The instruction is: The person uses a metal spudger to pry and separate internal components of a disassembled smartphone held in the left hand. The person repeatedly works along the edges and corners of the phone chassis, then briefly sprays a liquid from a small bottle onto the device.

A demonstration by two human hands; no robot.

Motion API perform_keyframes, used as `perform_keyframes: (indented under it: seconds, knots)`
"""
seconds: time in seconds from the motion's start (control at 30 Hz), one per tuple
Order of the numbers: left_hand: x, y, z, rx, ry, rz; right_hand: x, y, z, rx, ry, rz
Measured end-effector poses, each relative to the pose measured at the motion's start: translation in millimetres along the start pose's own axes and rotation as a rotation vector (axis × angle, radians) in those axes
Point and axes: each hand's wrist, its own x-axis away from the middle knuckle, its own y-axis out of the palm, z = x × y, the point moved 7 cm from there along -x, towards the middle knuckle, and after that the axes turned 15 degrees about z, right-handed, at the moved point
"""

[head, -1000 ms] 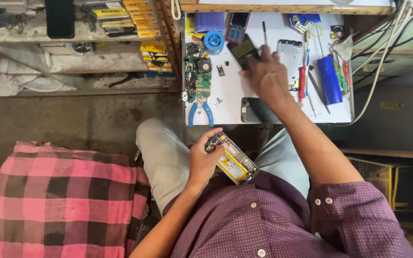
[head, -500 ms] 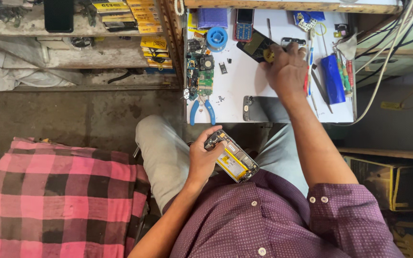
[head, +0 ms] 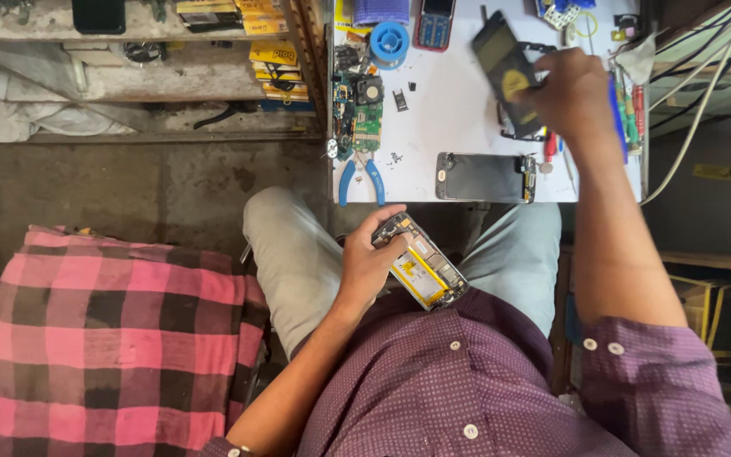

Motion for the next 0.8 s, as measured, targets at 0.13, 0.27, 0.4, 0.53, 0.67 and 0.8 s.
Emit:
perform_keyframes:
  seconds: [0.13, 0.27, 0.4, 0.53, 0.67, 0.8]
  knots:
    - [-3, 6, -2, -0.008, 0.017, -0.026, 22, -24, 21, 0.003, 0.006, -0.016]
    - [-5, 14, -4, 0.003, 0.019, -0.082, 71, -44, 17, -0.919, 0.374, 0.029]
    - [-6, 19, -12, -0.101, -0.020, -0.130, 151, -16, -7, -1.060, 0.687, -0.142]
    - [-8, 23, -16, -0.149, 0.011, -0.156, 205, 14, -15, -1.086, 0.813, -0.193]
    - [-9, 27, -14, -0.174, 0.040, -0.177, 238, 32, -15, -1.016, 0.781, -0.157]
    - [-8, 29, -9, -0.253, 0.092, -0.180, 247, 33, -17, -0.994, 0.781, -0.107]
